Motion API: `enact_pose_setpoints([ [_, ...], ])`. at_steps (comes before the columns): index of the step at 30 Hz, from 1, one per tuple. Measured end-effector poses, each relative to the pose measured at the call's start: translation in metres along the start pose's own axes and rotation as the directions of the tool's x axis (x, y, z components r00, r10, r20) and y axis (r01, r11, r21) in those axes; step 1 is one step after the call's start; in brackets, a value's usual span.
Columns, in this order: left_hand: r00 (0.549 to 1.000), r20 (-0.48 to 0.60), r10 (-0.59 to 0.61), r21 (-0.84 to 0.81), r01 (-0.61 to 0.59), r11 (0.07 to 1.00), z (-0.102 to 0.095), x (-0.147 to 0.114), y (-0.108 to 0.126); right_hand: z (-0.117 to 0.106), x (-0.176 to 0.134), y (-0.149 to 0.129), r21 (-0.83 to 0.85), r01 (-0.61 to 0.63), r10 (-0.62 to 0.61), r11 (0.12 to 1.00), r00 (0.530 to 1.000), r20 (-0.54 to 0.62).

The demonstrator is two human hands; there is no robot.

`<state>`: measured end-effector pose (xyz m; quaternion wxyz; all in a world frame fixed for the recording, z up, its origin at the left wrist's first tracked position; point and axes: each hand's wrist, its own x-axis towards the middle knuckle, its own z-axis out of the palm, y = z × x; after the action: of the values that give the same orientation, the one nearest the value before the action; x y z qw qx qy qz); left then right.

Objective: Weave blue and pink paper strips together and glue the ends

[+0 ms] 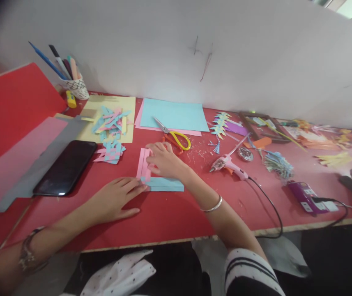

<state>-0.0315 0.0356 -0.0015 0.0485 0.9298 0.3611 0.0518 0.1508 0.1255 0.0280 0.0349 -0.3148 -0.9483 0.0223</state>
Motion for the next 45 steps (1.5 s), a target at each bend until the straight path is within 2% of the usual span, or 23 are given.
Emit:
enact_pose_setpoints([
  [5,1.000,0.021,-0.013,-0.004,0.013,1.000,-0.001,0.000,0.001,-0.001,0.011,0.013,0.154,-0.091,0.089,0.984,0.996,0.022],
  [8,0.999,0.026,-0.026,-0.002,0.026,1.000,-0.001,0.001,0.001,-0.001,0.017,0.018,0.190,-0.095,0.088,0.977,0.995,0.042],
  [15,0.999,0.025,-0.025,-0.020,0.026,0.999,0.000,0.000,0.000,-0.002,0.027,0.030,0.129,-0.112,0.113,0.985,0.994,-0.005],
  [27,1.000,0.009,-0.027,-0.035,0.027,0.999,0.000,-0.001,0.000,0.029,0.035,0.031,0.083,-0.146,0.147,0.986,0.989,-0.008],
  [32,1.000,0.010,-0.020,-0.025,0.021,0.999,0.000,-0.001,0.000,0.028,0.033,0.025,0.044,-0.213,0.215,0.976,0.975,-0.048],
  [35,1.000,0.012,-0.016,-0.006,0.016,1.000,-0.002,-0.001,0.001,0.017,0.026,0.015,0.012,-0.251,0.250,0.968,0.959,-0.137],
  [38,1.000,0.013,-0.002,0.021,0.002,1.000,-0.002,-0.001,0.001,0.008,0.010,0.001,0.066,-0.265,0.273,0.962,0.936,-0.220],
  [40,1.000,0.013,0.006,0.044,-0.006,0.999,-0.002,-0.002,0.001,0.008,-0.002,-0.008,0.097,-0.211,0.226,0.973,0.955,-0.191],
  [42,1.000,0.010,0.006,0.064,-0.006,0.998,-0.001,-0.002,0.001,0.014,-0.011,-0.014,0.075,-0.162,0.169,0.984,0.980,-0.106],
  [45,1.000,0.009,0.009,0.068,-0.010,0.998,-0.001,-0.003,0.002,0.026,-0.014,-0.014,0.024,-0.203,0.204,0.979,0.979,-0.025],
])
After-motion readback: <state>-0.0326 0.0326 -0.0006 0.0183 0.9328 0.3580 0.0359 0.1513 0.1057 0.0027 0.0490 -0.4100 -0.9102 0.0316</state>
